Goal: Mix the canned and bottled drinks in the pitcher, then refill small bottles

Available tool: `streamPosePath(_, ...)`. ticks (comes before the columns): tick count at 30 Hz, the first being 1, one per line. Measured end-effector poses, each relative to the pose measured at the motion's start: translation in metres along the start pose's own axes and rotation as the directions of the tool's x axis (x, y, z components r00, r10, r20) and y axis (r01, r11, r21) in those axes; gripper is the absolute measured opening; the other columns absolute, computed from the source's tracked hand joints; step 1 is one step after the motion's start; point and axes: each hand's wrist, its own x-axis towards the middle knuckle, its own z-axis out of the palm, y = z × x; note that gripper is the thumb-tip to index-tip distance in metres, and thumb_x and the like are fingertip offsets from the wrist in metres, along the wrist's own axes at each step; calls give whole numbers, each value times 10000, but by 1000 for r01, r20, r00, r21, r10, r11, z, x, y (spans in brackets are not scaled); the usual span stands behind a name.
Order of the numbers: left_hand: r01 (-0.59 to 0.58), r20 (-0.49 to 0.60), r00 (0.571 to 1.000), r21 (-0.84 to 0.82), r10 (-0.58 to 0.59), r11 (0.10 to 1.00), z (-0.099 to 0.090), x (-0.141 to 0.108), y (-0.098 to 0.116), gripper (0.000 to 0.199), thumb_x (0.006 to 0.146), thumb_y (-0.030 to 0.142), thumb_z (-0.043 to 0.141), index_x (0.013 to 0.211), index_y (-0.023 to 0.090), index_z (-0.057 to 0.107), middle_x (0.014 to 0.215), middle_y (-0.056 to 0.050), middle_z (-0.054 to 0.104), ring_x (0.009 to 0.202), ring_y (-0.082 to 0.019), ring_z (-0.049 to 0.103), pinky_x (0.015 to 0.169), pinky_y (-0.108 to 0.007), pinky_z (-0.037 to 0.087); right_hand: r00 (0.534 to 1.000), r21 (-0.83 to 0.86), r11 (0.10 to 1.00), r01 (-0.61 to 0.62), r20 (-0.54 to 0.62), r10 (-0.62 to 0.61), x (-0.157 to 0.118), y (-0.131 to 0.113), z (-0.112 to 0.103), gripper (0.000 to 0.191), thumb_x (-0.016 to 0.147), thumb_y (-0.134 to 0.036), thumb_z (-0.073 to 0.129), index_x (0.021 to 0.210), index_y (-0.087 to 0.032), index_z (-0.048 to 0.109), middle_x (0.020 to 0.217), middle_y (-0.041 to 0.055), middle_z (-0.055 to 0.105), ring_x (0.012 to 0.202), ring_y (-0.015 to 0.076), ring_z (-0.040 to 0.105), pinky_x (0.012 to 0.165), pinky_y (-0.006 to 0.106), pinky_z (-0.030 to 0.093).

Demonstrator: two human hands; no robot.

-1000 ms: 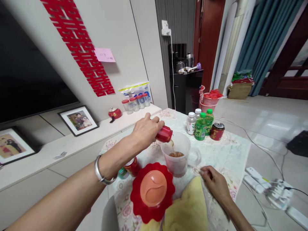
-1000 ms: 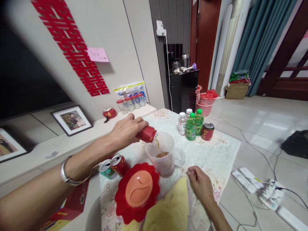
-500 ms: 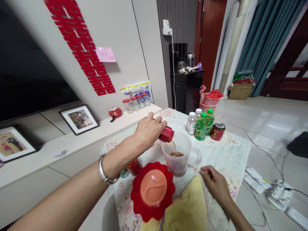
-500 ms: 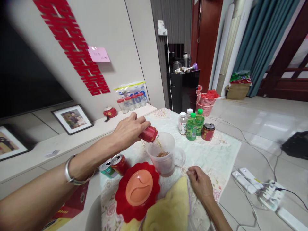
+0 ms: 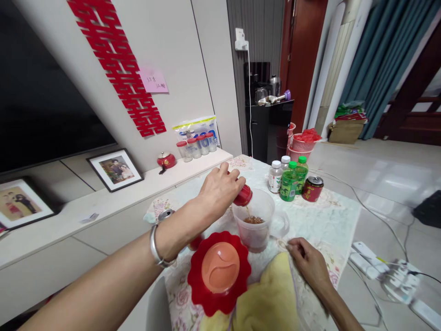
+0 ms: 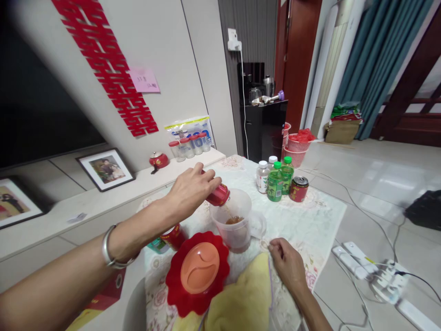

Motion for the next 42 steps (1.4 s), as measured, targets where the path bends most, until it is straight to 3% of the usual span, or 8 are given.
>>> streamPosePath(23, -90, -21, 996, 33, 91, 995, 5, 3, 15, 259, 1027, 123, 447, 1132, 155, 682, 1123, -135, 707, 1149, -335, 537, 763, -416, 378, 1000, -3, 1000, 12, -3, -12, 0, 3, 1, 354, 870, -553, 541, 871, -243, 710, 683, 16, 711, 610, 225, 638, 610, 327, 474)
streamPosePath(30, -88, -72, 993, 25, 90, 996, 16, 1, 14, 252, 1017, 108, 449, 1124, 181, 665, 1117, -121, 707, 1131, -326, 541, 777, -422, 370, 1000, 2, 1000, 22, -6, -22, 0, 5, 1, 353, 871, -558, 545, 865, -244, 708, 689, 21, 719, 612, 225, 640, 604, 324, 477)
streamPosePath(34, 4, -28, 1000, -75, -6, 997, 26, -2, 6, 260, 1003, 132, 473, 1199, 218, 621, 1167, -99, 699, 1102, -320, 551, 794, -430, 378, 1000, 4, 1000, 15, -3, -15, -1, 5, 2, 358, 877, -559, 546, 880, -244, 716, 727, 28, 743, 645, 228, 659, 619, 322, 493)
streamPosePath(37, 99, 10, 995, -232, -99, 968, 36, -8, -4, 383, 912, 214, 625, 1286, 268, 562, 1261, -66, 671, 1112, -328, 541, 846, -449, 399, 1000, 4, 1000, 0, 7, 0, 0, 6, 1, 385, 858, -584, 553, 890, -243, 729, 702, 23, 738, 618, 226, 654, 599, 320, 492)
streamPosePath(42, 296, 112, 953, -533, -281, 792, 56, -21, -26, 597, 763, 360, 731, 1320, 287, 530, 1281, -55, 643, 1144, -340, 528, 937, -509, 443, 1000, -7, 1000, -21, 18, 21, 0, 9, 0, 426, 810, -631, 583, 907, -249, 745, 734, 27, 760, 637, 238, 679, 597, 321, 502)
